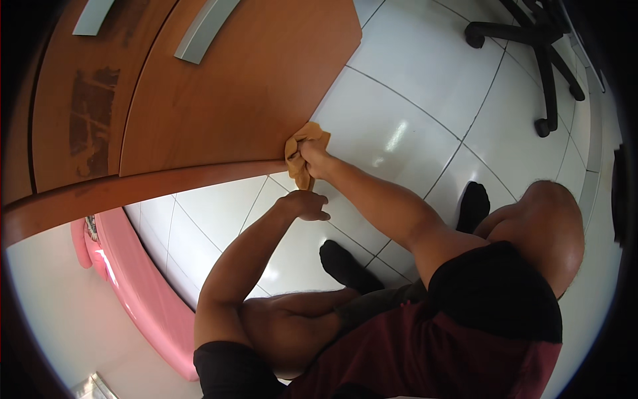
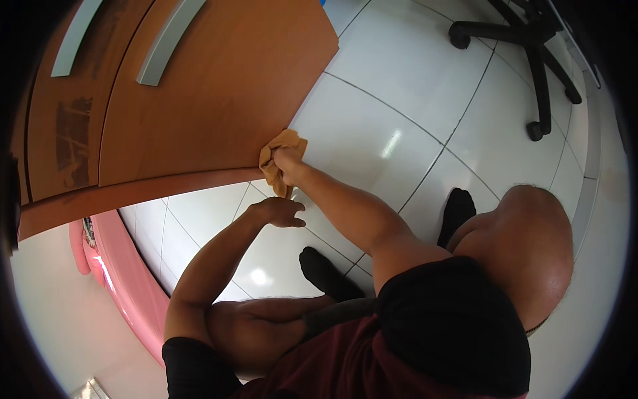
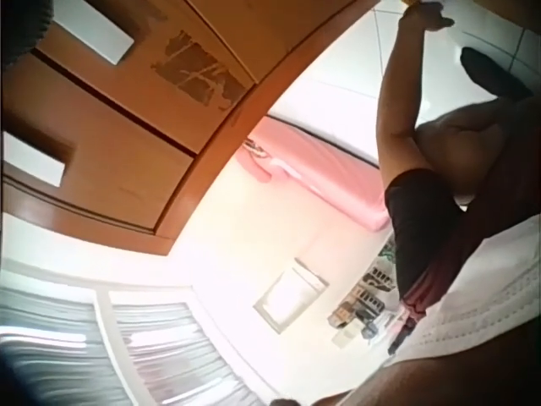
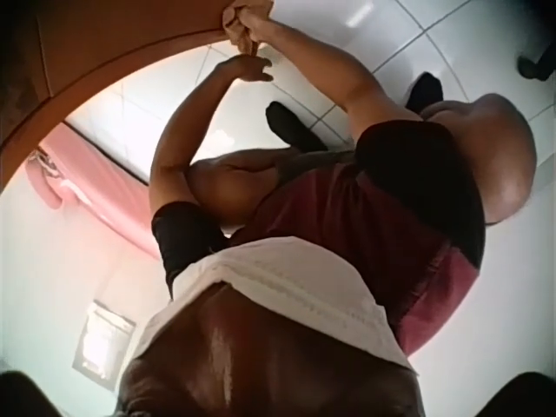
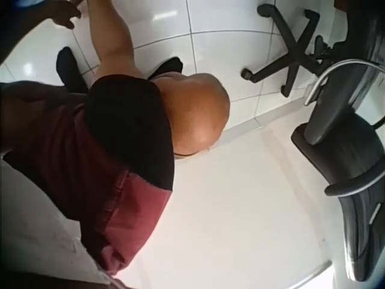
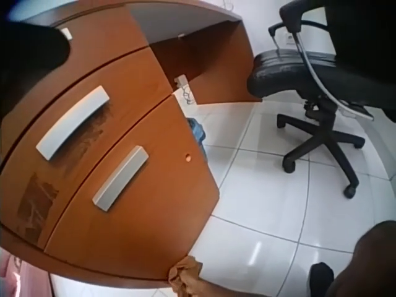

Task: Cleaning the exterior of a wooden cabinet and the legs/wheels of an office chair using a cloth.

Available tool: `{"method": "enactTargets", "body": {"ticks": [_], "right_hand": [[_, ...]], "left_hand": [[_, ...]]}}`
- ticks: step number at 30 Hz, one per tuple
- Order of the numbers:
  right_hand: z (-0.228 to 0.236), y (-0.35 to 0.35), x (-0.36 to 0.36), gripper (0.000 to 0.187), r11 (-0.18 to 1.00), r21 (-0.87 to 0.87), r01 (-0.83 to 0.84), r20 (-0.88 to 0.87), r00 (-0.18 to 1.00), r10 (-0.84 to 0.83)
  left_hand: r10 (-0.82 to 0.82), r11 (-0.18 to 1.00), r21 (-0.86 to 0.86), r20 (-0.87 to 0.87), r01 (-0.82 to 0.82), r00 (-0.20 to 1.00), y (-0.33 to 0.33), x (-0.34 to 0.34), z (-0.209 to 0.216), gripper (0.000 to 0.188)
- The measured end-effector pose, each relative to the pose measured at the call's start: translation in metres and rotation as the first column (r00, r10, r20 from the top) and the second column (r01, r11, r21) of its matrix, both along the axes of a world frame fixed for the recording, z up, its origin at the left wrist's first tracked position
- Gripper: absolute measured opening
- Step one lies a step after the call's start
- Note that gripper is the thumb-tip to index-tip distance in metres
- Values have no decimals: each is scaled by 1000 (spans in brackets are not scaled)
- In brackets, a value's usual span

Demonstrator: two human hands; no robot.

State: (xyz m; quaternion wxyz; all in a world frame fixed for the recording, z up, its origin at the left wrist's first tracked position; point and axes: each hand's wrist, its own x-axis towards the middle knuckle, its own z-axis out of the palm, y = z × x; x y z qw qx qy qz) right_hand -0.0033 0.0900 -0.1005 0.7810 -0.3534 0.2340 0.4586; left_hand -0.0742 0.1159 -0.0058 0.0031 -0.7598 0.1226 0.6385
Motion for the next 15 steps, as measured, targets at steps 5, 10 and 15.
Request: {"method": "enactTargets", "body": {"ticks": [5,10,15], "right_hand": [[30,-32,9,20,989,122,88,-13,996,-87],[74,-74,32,20,836,523,165,-141,984,-106],[73,-90,51,21,839,544,-7,17,1000,-3]], "left_hand": [[121,987,-131,187,-97,975,26,16,-5,56],[515,857,-143,186,-495,837,20,39,36,57],[940,143,-668,-139,-731,310,50,38,27,48]]}}
